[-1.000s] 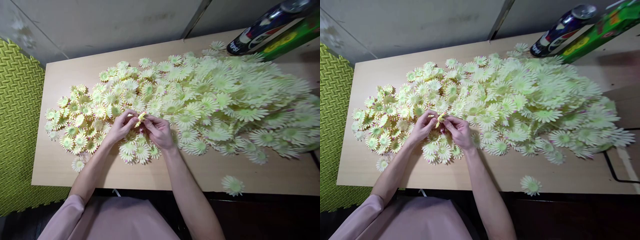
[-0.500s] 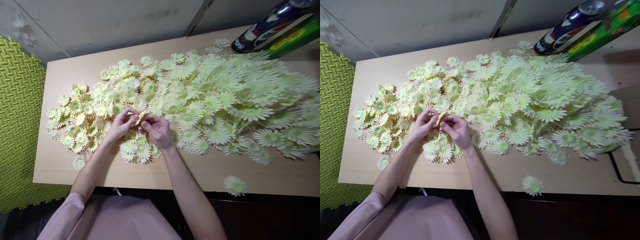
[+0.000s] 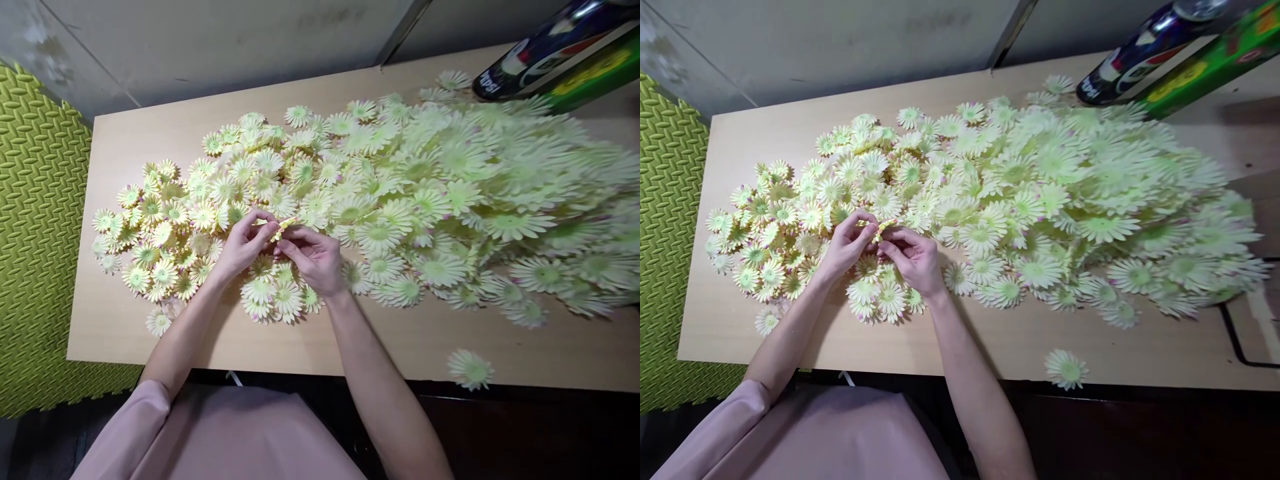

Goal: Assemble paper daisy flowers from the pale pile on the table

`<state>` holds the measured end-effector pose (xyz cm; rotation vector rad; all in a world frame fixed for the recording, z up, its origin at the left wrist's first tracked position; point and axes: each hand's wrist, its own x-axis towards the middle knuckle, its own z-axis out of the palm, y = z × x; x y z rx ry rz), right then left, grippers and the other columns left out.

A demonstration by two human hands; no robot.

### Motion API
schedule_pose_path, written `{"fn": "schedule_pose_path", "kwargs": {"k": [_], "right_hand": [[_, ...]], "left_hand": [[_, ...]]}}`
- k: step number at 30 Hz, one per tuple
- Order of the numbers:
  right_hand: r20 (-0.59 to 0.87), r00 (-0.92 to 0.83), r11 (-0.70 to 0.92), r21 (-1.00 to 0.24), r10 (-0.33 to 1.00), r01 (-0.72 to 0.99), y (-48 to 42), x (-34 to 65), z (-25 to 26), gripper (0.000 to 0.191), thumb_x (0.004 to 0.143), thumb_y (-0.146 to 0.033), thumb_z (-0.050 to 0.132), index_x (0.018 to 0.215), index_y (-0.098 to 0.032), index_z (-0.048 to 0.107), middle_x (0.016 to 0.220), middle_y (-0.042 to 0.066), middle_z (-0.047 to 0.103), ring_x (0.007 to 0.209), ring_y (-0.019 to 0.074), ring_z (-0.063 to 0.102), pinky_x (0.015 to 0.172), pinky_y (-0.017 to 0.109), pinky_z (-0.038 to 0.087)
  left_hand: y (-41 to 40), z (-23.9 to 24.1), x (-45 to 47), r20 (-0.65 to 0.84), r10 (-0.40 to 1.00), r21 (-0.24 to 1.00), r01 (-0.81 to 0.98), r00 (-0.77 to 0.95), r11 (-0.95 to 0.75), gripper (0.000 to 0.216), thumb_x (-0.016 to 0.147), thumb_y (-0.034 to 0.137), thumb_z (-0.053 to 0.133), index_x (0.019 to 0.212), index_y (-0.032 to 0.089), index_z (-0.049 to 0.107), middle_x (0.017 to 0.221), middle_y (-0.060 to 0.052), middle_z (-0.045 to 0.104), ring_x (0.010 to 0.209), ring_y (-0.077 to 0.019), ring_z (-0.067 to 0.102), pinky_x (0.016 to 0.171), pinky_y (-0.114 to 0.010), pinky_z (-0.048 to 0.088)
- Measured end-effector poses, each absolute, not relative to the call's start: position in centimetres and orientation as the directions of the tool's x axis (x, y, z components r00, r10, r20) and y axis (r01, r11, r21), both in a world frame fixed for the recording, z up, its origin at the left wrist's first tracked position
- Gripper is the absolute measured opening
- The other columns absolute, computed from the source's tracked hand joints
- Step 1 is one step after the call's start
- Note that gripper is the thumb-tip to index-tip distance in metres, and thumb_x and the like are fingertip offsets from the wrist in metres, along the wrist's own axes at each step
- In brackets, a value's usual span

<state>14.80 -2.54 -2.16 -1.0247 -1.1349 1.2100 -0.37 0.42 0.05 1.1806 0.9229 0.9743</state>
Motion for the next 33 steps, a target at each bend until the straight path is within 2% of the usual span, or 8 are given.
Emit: {"fn": "schedule_pose_path", "kwargs": {"k": [7, 10, 13, 19, 24, 33], "right_hand": [[0.15, -0.017, 0.145, -0.975, 0.988, -0.167, -2.6, 14.6, -2.1, 0.005, 0.079, -0.028, 0.077, 0.082, -0.024, 0.075, 0.077, 0.001, 0.07, 0.065, 0.0149, 0.069, 0.064, 0.03, 0.062], [0.125, 0.022, 0.127, -0.972, 0.992, -0.198, -2.7, 14.4, -1.8, 0.008, 0.077, -0.028, 0.079, 0.082, -0.023, 0.075, 0.074, 0.001, 0.072, 0.063, 0.015, 0.07, 0.063, 0.029, 0.062], [0.116, 0.043, 0.123, -0.97, 0.992, -0.209, -2.8, 14.4, -1.8, 0.013, 0.074, -0.026, 0.081, 0.085, -0.023, 0.076, 0.081, 0.001, 0.075, 0.065, 0.0151, 0.072, 0.065, 0.029, 0.064], [0.161, 0.071, 0.171, -0.971, 0.984, -0.166, -2.7, 14.4, -2.0, 0.015, 0.072, -0.025, 0.083, 0.085, -0.022, 0.076, 0.083, 0.001, 0.075, 0.07, 0.0157, 0.073, 0.066, 0.029, 0.065], [0.173, 0.078, 0.184, -0.97, 0.982, -0.16, -2.7, 14.3, -2.1, 0.011, 0.075, -0.025, 0.08, 0.084, -0.022, 0.075, 0.081, 0.001, 0.074, 0.062, 0.0135, 0.07, 0.061, 0.027, 0.064], [0.189, 0.04, 0.193, -0.966, 0.981, -0.17, -2.6, 14.5, -2.8, 0.009, 0.079, -0.024, 0.077, 0.087, -0.023, 0.074, 0.078, 0.0, 0.071, 0.064, 0.0134, 0.07, 0.063, 0.027, 0.064]], "left_hand": [[0.5, 0.1, -0.3, -0.086, 0.938, 0.98, -0.143, 0.336, 0.141, 0.035, 0.083, 0.052, 0.067, 0.088, 0.02, 0.053, 0.064, 0.005, 0.051, 0.053, -0.0071, 0.054, 0.052, -0.02, 0.044], [0.5, 0.1, -0.2, -0.061, 0.941, 0.985, -0.134, 0.332, 0.111, 0.034, 0.084, 0.05, 0.066, 0.087, 0.019, 0.054, 0.068, 0.004, 0.052, 0.053, -0.0059, 0.053, 0.051, -0.02, 0.042], [0.6, -0.1, -0.1, -0.039, 0.953, 0.993, -0.091, 0.3, 0.07, 0.034, 0.085, 0.051, 0.065, 0.086, 0.019, 0.055, 0.072, 0.003, 0.052, 0.052, -0.0041, 0.047, 0.048, -0.019, 0.038], [0.5, -0.1, -0.2, -0.049, 0.954, 0.997, -0.036, 0.296, 0.062, 0.035, 0.086, 0.053, 0.063, 0.087, 0.019, 0.054, 0.07, 0.003, 0.051, 0.052, -0.0039, 0.046, 0.047, -0.017, 0.036], [0.4, 0.0, -0.2, -0.051, 0.948, 0.996, -0.053, 0.314, 0.071, 0.035, 0.086, 0.053, 0.062, 0.087, 0.019, 0.053, 0.068, 0.004, 0.05, 0.052, -0.0047, 0.049, 0.048, -0.017, 0.038], [0.4, 0.1, 0.0, -0.079, 0.946, 0.986, -0.118, 0.314, 0.122, 0.035, 0.085, 0.052, 0.064, 0.087, 0.02, 0.052, 0.068, 0.004, 0.051, 0.053, -0.0052, 0.054, 0.053, -0.018, 0.046]]}}
